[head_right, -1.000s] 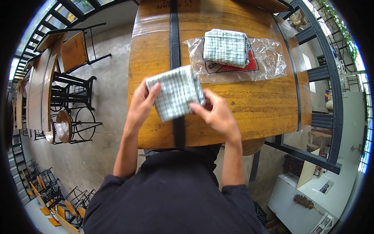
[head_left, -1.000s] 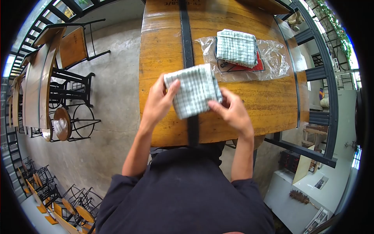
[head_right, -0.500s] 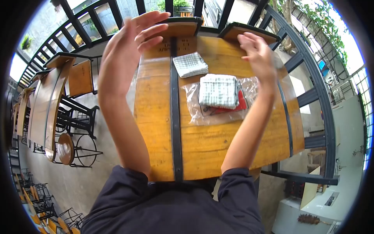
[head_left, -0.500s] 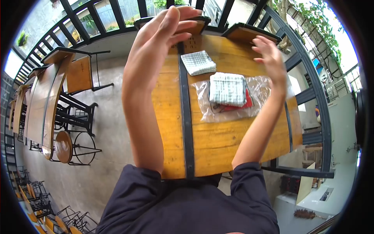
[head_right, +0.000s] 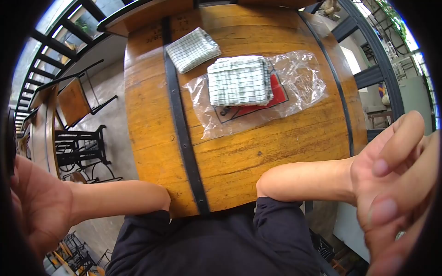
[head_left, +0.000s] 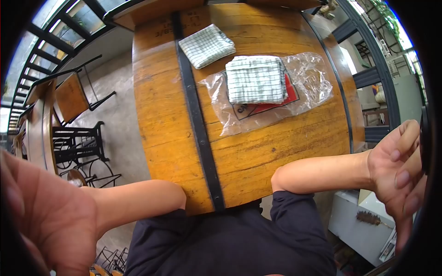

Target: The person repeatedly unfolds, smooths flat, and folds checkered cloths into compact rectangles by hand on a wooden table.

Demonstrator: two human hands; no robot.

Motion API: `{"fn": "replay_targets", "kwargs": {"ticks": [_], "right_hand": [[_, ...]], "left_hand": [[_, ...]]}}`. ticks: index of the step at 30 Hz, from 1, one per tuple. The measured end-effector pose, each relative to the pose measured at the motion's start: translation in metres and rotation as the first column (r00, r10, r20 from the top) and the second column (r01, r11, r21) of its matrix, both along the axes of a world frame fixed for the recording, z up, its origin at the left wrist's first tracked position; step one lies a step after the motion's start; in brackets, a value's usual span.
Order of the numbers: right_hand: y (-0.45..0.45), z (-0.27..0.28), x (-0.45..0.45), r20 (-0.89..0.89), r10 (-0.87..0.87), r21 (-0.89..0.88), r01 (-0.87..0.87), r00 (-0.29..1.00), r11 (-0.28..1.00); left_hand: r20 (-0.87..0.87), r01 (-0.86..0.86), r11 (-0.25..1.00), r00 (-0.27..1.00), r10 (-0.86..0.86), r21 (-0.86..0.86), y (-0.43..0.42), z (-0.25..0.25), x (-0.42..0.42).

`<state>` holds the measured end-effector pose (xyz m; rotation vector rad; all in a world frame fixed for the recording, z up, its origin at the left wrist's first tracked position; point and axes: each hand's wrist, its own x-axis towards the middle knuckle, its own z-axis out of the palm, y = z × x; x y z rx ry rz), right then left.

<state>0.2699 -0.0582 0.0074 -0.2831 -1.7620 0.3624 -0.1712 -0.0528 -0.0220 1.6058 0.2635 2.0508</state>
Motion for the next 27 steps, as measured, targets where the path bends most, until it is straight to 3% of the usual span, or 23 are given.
{"fn": "replay_targets", "kwargs": {"ticks": [11, 27], "right_hand": [[0.009, 0.0, -0.046, -0.315, 0.107, -0.061, -0.132, 0.943, 0.989], [0.007, 0.003, -0.071, -0.695, 0.198, -0.004, -0.279, 0.691, 0.96]], "left_hand": [[-0.04, -0.014, 0.999, 0.999, 0.015, 0.033, 0.003, 0.006, 0.038], [-0.084, 0.017, 0.988, 0.996, -0.004, 0.152, -0.015, 0.02, 0.063]]}}
